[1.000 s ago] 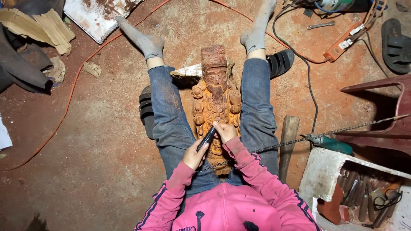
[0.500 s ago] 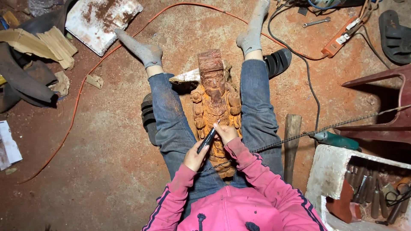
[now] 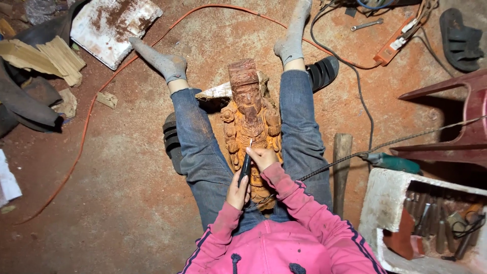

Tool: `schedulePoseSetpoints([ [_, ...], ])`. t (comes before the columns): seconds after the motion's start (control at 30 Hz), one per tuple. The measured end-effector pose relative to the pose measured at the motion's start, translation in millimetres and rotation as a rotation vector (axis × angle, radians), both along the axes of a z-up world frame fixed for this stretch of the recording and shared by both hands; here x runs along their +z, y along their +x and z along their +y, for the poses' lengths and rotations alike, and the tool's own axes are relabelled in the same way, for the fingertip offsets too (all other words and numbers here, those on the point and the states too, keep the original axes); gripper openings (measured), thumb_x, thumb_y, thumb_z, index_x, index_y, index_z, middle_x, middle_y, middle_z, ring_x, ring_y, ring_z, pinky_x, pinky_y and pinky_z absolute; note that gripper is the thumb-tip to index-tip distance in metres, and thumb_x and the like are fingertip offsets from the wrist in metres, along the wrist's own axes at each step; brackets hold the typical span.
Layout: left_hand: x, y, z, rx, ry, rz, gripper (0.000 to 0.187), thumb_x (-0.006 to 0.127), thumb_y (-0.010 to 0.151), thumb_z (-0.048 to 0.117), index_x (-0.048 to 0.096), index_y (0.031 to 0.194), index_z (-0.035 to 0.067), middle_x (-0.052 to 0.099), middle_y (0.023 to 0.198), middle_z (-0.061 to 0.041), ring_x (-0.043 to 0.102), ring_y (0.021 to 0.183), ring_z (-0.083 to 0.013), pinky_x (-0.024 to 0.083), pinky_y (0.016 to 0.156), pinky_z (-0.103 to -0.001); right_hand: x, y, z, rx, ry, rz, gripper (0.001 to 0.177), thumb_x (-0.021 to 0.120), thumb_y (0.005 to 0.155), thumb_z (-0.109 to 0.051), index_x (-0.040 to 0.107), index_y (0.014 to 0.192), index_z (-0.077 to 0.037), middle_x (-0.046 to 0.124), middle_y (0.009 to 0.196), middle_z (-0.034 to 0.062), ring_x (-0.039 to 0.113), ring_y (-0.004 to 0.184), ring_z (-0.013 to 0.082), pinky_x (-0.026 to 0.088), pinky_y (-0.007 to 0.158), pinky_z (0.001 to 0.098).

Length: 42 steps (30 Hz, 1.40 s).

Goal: Carving intricate details into a wooden statue using a handheld rotary tool

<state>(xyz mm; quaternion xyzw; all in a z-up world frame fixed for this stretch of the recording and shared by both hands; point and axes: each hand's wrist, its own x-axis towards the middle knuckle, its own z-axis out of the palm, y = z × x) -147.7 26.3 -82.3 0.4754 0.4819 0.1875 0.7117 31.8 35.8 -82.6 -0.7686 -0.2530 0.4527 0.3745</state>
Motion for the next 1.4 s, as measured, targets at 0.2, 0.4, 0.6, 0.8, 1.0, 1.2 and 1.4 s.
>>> schedulePoseSetpoints([
  [0.2,-47.1,3.3,-27.9,-0.12,-0.159,0.158,0.042,0.049,0.105,0.042,0.048,0.14,0.017,0.071,0.078,-0.02,0.068,0.048,-0.0273,0.054,0.028,-0.034,-0.9,-8.8,-8.3,0.064,-0.016,-0.207,0.033,0.077,0.09,-0.05,0.084,0.089,-0.017,0.078,0.08,0.0098,0.076,0.085,0.0257,0.056,0.077,0.0364],
  [0.4,-2.3,10.1,-35.3,-0.075,-0.203,-0.003,0.035,0.049,0.102,0.04,0.05,0.12,0.011,0.076,0.074,-0.018,0.074,0.048,-0.0258,0.061,0.033,-0.033,-24.5,3.8,-17.7,0.202,0.123,-0.188,0.031,0.07,0.099,-0.043,0.082,0.08,-0.021,0.071,0.067,-0.0025,0.06,0.073,0.006,0.052,0.07,0.0259],
  [0.6,-92.5,59.7,-79.7,0.078,-0.398,-0.193,0.047,0.068,0.099,0.034,0.051,0.129,0.003,0.053,0.131,-0.035,0.073,0.08,-0.0514,0.065,0.049,-0.057,-10.8,18.5,-25.1,0.361,0.203,-0.329,0.025,0.076,0.096,-0.035,0.081,0.082,-0.015,0.074,0.075,0.0077,0.067,0.079,0.0132,0.055,0.075,0.033],
  [0.8,-59.6,72.8,-71.7,-0.051,-0.498,-0.35,0.066,0.055,0.106,0.021,0.016,0.157,0.005,0.045,0.141,-0.042,0.062,0.108,-0.0585,0.053,0.078,-0.069,2.9,41.7,-18.6,0.557,0.381,-0.525,0.017,0.076,0.092,-0.034,0.079,0.08,-0.022,0.076,0.083,0.0008,0.073,0.084,0.0261,0.056,0.078,0.0353],
  [1.0,-24.8,98.7,-52.5,-0.05,-0.492,-0.38,0.095,0.061,0.107,0.02,-0.019,0.158,0.015,0.032,0.152,-0.04,0.06,0.11,-0.0588,0.054,0.082,-0.068,34.3,54.2,-5.9,0.574,0.47,-0.694,0.03,0.077,0.09,-0.036,0.07,0.07,-0.015,0.071,0.086,0.0045,0.067,0.083,0.0307,0.053,0.077,0.0401],
  [1.2,-17.0,127.9,-37.0,0.066,-0.575,-0.359,0.095,0.045,0.094,-0.006,-0.027,0.156,0.003,-0.015,0.163,-0.032,0.055,0.107,-0.065,0.06,0.08,-0.063,42.6,66.1,9.3,0.608,0.391,-0.697,0.041,0.073,0.091,-0.041,0.06,0.067,-0.01,0.062,0.083,0.0078,0.064,0.081,0.0332,0.051,0.07,0.0409],
  [1.4,-43.0,144.2,-46.9,0.125,-0.534,-0.403,0.09,0.047,0.094,-0.008,-0.01,0.161,0.006,0.002,0.164,-0.032,0.053,0.107,-0.0687,0.056,0.077,-0.069,41.0,74.2,13.3,0.671,0.297,-0.728,0.042,0.07,0.091,-0.045,0.059,0.067,-0.012,0.06,0.083,0.0065,0.064,0.08,0.034,0.051,0.065,0.0411],
])
